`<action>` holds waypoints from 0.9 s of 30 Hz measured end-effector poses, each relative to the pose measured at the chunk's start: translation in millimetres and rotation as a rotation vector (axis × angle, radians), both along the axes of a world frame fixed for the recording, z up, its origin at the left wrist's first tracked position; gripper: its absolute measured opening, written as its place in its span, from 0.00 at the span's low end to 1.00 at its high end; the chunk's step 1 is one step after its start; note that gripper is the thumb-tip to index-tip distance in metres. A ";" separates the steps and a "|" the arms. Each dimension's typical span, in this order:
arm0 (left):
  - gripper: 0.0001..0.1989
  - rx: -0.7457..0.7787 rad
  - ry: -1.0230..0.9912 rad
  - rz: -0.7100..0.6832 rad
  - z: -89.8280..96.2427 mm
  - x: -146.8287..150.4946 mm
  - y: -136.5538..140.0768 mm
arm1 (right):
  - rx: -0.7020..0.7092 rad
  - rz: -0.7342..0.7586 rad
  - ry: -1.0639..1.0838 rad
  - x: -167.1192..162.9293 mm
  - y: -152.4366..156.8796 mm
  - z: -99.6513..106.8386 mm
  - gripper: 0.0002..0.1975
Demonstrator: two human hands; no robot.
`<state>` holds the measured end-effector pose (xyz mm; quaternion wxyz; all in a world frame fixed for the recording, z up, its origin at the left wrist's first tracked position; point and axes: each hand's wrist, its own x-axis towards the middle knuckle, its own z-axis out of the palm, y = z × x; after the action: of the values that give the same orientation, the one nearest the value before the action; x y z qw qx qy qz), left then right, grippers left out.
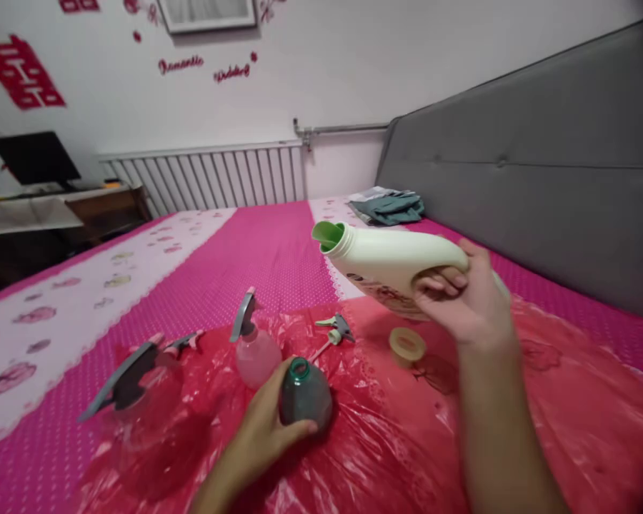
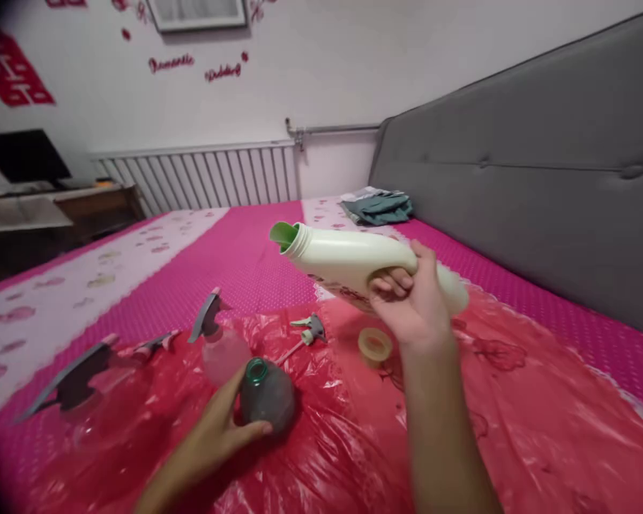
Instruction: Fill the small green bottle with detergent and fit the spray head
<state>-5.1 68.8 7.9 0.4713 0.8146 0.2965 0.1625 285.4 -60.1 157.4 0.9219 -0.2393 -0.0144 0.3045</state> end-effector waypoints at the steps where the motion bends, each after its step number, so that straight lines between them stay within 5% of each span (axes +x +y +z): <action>1: 0.48 0.008 0.006 -0.009 -1.4 -0.2 1.7 | 0.003 -0.031 0.053 1.0 0.0 2.5 0.27; 27: 0.47 0.083 0.030 0.000 28.8 5.4 -13.4 | 0.270 -0.131 0.246 8.3 -40.4 13.2 0.27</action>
<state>0.3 55.5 36.7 0.4325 0.8359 0.2965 0.1622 293.7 -100.5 170.5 0.9583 -0.0749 0.0734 0.2659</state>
